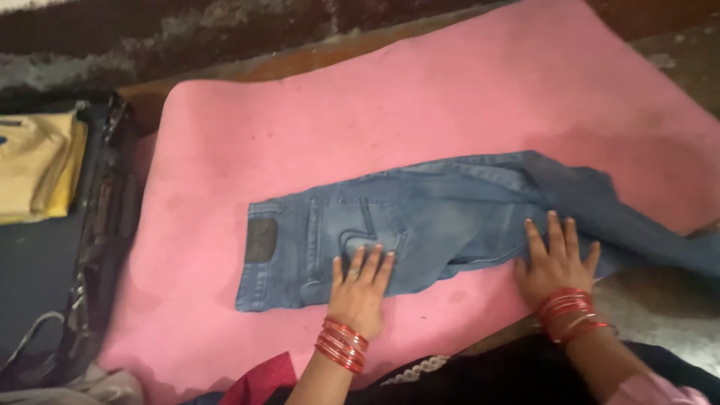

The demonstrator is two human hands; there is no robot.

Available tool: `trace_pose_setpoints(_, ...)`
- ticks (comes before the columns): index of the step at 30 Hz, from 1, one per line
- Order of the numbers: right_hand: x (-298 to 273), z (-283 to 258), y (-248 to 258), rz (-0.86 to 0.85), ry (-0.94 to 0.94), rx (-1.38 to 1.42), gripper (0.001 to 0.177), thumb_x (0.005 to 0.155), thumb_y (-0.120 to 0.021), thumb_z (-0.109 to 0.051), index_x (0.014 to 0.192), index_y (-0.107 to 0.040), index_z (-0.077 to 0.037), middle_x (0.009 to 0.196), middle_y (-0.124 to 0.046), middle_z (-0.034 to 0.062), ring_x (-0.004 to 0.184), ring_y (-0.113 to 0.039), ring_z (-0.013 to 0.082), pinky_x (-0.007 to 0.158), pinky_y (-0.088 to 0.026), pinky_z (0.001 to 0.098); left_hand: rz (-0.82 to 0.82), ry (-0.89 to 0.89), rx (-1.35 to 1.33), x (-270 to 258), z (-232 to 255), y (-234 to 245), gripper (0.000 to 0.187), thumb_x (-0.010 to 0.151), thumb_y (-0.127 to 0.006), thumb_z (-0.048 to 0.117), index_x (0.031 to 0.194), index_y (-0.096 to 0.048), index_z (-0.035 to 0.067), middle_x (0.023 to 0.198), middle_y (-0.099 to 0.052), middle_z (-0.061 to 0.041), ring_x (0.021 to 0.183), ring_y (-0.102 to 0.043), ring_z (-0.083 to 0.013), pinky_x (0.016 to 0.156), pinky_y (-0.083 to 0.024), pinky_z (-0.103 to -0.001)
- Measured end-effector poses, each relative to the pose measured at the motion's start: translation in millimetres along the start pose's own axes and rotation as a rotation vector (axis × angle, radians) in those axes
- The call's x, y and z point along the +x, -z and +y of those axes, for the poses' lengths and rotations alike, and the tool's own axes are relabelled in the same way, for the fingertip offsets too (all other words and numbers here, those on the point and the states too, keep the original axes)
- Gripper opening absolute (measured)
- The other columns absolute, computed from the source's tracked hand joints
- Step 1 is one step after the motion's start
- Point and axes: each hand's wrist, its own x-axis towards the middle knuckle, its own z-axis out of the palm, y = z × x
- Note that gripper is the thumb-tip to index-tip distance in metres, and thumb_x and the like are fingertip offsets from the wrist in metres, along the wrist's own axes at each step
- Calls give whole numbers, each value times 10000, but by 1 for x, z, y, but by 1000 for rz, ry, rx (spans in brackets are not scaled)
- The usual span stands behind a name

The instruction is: The person folds a shirt and a pair of jeans by hand on a mat and places them into a suitcase.

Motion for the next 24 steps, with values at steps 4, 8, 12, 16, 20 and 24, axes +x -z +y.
trace_pose_setpoints(4, -3, -5, -10, 103, -225, 206, 838, 757, -640, -282, 1548, -363, -290, 1680, -174, 140, 1490, -258, 431, 1094, -291, 694, 337, 30, 223, 19, -6, -34, 619, 874, -604, 140, 1482, -487, 165, 1543, -470, -98, 1341, -520, -346, 1054, -442, -590)
trace_pose_setpoints(8, 15, 11, -17, -55, -262, 235, 795, 836, -572, -85, 1546, -417, -406, 1725, -156, 146, 1353, -451, 403, 1044, -445, 562, 325, -57, 298, 31, -33, -20, 462, 951, -526, 136, 1404, -585, 205, 1433, -583, -97, 1199, -639, -371, 864, -587, -459)
trace_pose_setpoints(12, 61, 36, -19, -55, -146, 238, 659, 883, -573, -29, 1469, -563, -330, 1739, -290, 121, 1223, -616, 379, 1014, -542, 460, 488, -92, 488, 16, -77, 50, 470, 884, -555, 160, 1333, -650, 256, 1395, -637, -24, 1123, -686, -317, 751, -613, -426)
trace_pose_setpoints(16, 43, 17, -7, 102, 221, 188, 730, 794, -581, 39, 1425, -590, -327, 1669, -357, 77, 1244, -628, 320, 1047, -526, 398, 498, 42, 582, -58, -129, 81, 509, 866, -548, 181, 1353, -619, 309, 1415, -614, 25, 1216, -652, -305, 862, -592, -469)
trace_pose_setpoints(20, -15, 3, -9, -298, 538, 61, 941, 737, -676, -93, 1615, -374, -244, 1708, -167, 82, 1327, -528, 338, 1021, -462, 431, 188, 164, 663, -123, -169, 34, 637, 814, -512, 177, 1425, -572, 349, 1476, -536, 24, 1250, -596, -355, 914, -527, -610)
trace_pose_setpoints(24, 0, 32, -13, 74, 678, 665, 690, 778, -783, -319, 1396, -578, -89, 1495, -448, 213, 1296, -548, 446, 1012, -485, 500, 113, 309, 585, -138, -149, -3, 484, 844, -523, 215, 1306, -663, 242, 1305, -678, -37, 1129, -676, -299, 900, -528, -607)
